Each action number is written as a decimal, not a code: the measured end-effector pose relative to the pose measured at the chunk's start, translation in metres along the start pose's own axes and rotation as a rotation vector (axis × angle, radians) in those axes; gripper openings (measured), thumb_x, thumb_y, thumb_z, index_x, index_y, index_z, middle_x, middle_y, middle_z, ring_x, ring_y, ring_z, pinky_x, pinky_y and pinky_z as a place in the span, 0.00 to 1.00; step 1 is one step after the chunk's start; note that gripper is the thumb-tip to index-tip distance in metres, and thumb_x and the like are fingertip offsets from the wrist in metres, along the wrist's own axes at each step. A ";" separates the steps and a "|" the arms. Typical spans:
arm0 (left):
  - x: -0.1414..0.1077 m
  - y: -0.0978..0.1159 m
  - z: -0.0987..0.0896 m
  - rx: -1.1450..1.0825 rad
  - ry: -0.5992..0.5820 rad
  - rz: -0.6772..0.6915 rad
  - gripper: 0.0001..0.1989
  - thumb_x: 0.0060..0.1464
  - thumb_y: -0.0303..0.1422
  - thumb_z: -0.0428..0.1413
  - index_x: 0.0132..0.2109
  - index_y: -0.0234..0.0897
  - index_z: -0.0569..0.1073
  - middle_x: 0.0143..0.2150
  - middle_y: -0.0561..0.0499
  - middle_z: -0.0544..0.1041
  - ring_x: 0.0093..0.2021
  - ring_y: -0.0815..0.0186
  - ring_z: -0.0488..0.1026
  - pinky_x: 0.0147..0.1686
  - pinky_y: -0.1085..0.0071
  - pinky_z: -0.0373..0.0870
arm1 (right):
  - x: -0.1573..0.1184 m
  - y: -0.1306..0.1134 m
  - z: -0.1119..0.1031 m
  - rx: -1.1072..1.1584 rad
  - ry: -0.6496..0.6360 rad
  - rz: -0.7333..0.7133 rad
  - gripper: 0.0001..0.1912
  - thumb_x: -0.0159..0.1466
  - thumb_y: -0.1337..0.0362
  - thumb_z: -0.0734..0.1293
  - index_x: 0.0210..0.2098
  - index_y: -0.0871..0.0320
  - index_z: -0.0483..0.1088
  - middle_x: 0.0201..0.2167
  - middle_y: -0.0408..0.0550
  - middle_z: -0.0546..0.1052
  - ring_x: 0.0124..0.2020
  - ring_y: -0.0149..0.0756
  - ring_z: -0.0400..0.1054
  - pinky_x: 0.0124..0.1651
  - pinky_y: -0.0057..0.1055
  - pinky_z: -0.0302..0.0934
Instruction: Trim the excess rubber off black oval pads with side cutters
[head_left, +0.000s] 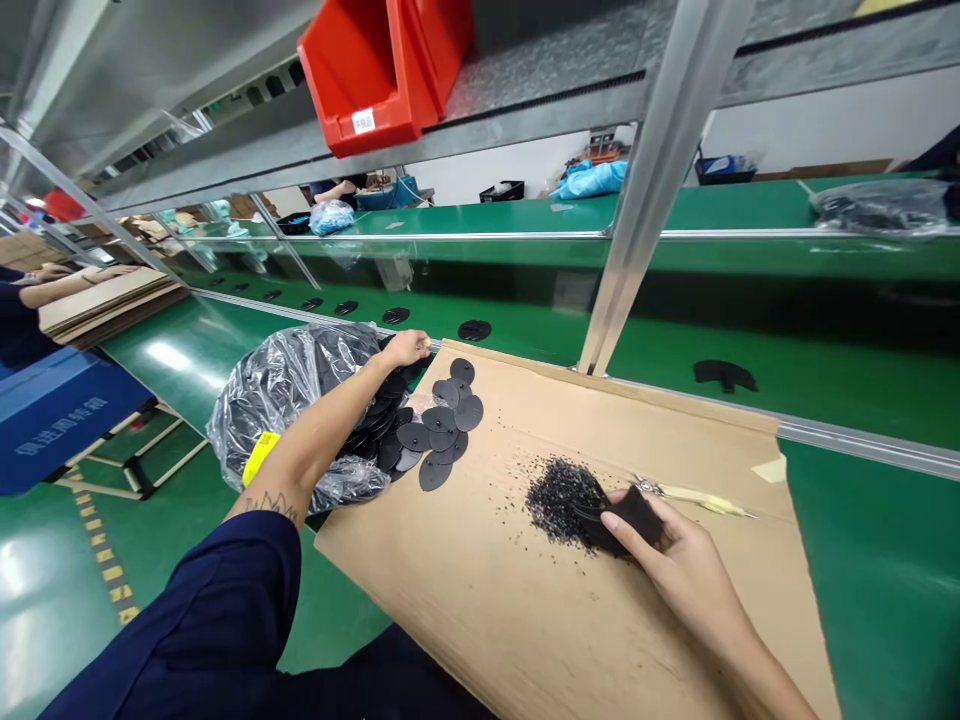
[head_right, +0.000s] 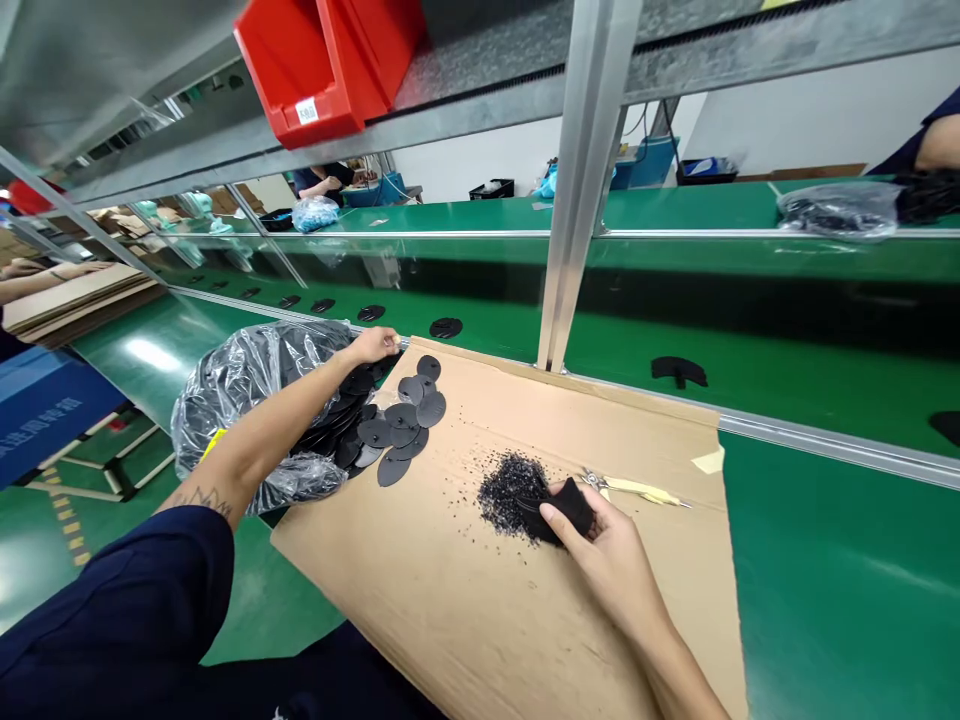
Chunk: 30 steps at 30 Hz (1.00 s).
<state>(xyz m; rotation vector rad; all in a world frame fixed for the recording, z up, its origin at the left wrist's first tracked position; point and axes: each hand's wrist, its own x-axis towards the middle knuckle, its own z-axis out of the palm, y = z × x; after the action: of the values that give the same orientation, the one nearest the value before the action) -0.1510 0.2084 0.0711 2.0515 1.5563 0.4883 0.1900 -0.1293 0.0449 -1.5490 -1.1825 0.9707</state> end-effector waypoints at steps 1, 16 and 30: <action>-0.003 -0.001 -0.001 0.026 0.028 -0.012 0.17 0.66 0.40 0.58 0.54 0.32 0.73 0.52 0.44 0.75 0.51 0.60 0.75 0.51 0.58 0.77 | 0.000 -0.001 0.000 0.007 -0.003 0.003 0.33 0.53 0.33 0.75 0.38 0.57 0.77 0.39 0.52 0.79 0.44 0.52 0.74 0.50 0.39 0.71; -0.179 0.141 0.096 -0.475 -0.051 0.762 0.06 0.62 0.29 0.57 0.42 0.37 0.79 0.41 0.47 0.79 0.41 0.66 0.77 0.41 0.70 0.77 | -0.012 0.001 0.010 0.367 -0.041 0.089 0.29 0.51 0.40 0.81 0.38 0.57 0.74 0.34 0.46 0.76 0.35 0.40 0.72 0.35 0.32 0.72; -0.221 0.140 0.152 -0.523 0.007 0.696 0.14 0.63 0.34 0.61 0.55 0.39 0.77 0.41 0.48 0.78 0.28 0.73 0.68 0.28 0.76 0.70 | -0.020 -0.002 0.016 0.369 -0.104 0.097 0.28 0.54 0.40 0.80 0.33 0.57 0.72 0.29 0.42 0.73 0.30 0.35 0.70 0.35 0.30 0.70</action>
<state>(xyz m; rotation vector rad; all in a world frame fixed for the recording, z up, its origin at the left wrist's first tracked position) -0.0168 -0.0611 0.0376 2.0947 0.5684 1.0241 0.1699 -0.1453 0.0435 -1.2810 -0.9394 1.2687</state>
